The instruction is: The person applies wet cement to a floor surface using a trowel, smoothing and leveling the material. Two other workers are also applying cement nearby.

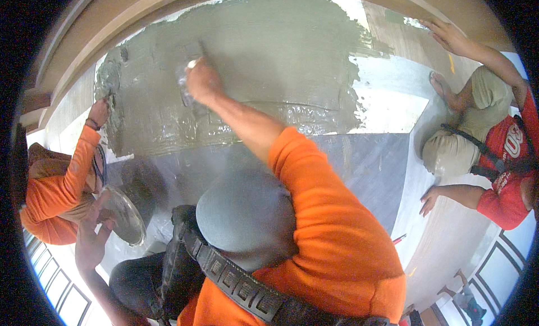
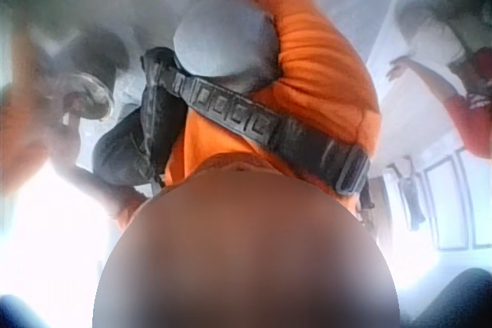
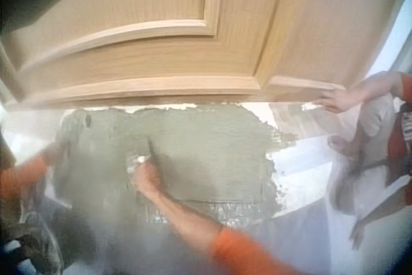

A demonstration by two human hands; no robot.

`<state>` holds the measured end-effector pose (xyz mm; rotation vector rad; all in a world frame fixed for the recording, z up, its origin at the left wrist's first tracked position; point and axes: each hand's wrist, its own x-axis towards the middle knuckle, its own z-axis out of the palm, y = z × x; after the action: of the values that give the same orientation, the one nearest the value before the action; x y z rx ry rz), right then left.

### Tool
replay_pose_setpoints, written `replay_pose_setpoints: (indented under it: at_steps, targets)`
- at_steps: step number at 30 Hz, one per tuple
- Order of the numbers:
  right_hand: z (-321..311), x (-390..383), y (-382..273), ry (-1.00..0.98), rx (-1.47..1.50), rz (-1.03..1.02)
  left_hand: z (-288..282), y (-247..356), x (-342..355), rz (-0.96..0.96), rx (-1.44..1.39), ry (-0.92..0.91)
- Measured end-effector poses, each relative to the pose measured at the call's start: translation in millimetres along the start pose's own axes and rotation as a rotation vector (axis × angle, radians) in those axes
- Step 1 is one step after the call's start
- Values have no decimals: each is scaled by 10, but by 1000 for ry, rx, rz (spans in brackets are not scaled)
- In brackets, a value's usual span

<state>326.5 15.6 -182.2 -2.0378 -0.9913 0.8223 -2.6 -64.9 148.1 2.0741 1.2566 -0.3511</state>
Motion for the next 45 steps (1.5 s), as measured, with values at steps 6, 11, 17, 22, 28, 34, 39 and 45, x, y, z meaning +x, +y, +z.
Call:
replay_pose_setpoints:
  at_steps: [6,11,17,22,28,34,39,45]
  targets:
    - [-599,37,353,33,104,59,-46,-39,-33,-45,8,-21]
    - [-1993,413,1606,364,-269,41,135,-536,500,-82,-421,-285]
    - [-2904,727,1799,356,-8,418,2462,-2055,1278,-366,-741,306]
    - [-2719,964,1896,500,-159,413,3191,-2369,1534,-501,-284,727]
    - [-1698,1323,1302,299,-62,451,3119,-2158,1723,-610,-191,812]
    - [-392,924,24,88,-117,170,3068,-2302,2074,-625,110,887]
    - [-348,22,246,260,-194,174,3266,-2057,2223,-649,-27,972]
    - [-1796,-638,1020,428,-358,454,3334,-2634,2136,-691,259,989]
